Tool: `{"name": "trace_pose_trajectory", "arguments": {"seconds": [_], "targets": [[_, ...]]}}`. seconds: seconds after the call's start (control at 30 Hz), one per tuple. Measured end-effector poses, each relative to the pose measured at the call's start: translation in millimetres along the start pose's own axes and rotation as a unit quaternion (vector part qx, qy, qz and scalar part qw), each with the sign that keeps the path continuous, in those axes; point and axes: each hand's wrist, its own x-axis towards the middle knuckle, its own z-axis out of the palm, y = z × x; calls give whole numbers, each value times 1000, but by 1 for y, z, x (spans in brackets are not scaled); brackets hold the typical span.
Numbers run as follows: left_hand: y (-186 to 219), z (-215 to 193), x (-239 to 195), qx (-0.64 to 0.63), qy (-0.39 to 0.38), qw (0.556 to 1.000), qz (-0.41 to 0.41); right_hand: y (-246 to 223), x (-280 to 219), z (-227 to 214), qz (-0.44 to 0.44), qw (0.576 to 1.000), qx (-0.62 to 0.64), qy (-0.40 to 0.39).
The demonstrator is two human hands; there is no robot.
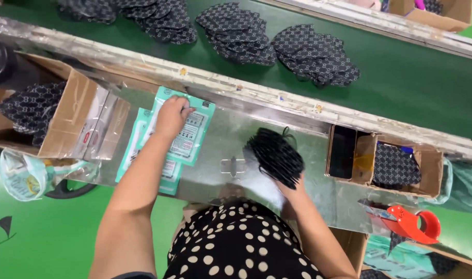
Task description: Packing fabric items and elastic bands into shipping envelopes at a conveyor belt workstation.
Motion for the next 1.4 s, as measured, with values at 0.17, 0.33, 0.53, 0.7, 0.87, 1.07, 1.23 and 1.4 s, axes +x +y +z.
{"name": "trace_pose_trajectory", "arguments": {"seconds": [0.17, 0.33, 0.53, 0.7, 0.87, 1.07, 1.23, 1.4], "targets": [[71, 11, -11, -17, -27, 998, 63, 10, -13, 7, 157, 976, 102, -111], [145, 16, -33, -74, -94, 960, 253, -31, 30, -15, 331, 885, 302, -129], [164, 27, -34, -82, -205, 906, 360, -12, -1, 16, 402, 853, 332, 25], [199, -12, 2, -189, -61, 956, 215, -24, 5, 8, 375, 789, 485, -24], [180, 7, -12, -161, -62, 972, 163, -19, 15, -17, 244, 891, 360, -128], [195, 1, -14, -174, -76, 975, 112, -15, -1, -9, 344, 784, 498, -136], [236, 12, -19, -143, -80, 960, 228, -43, 13, -9, 209, 847, 438, -216], [220, 30, -15, -81, -41, 973, 211, -30, 16, -28, 369, 838, 259, -306]]}}
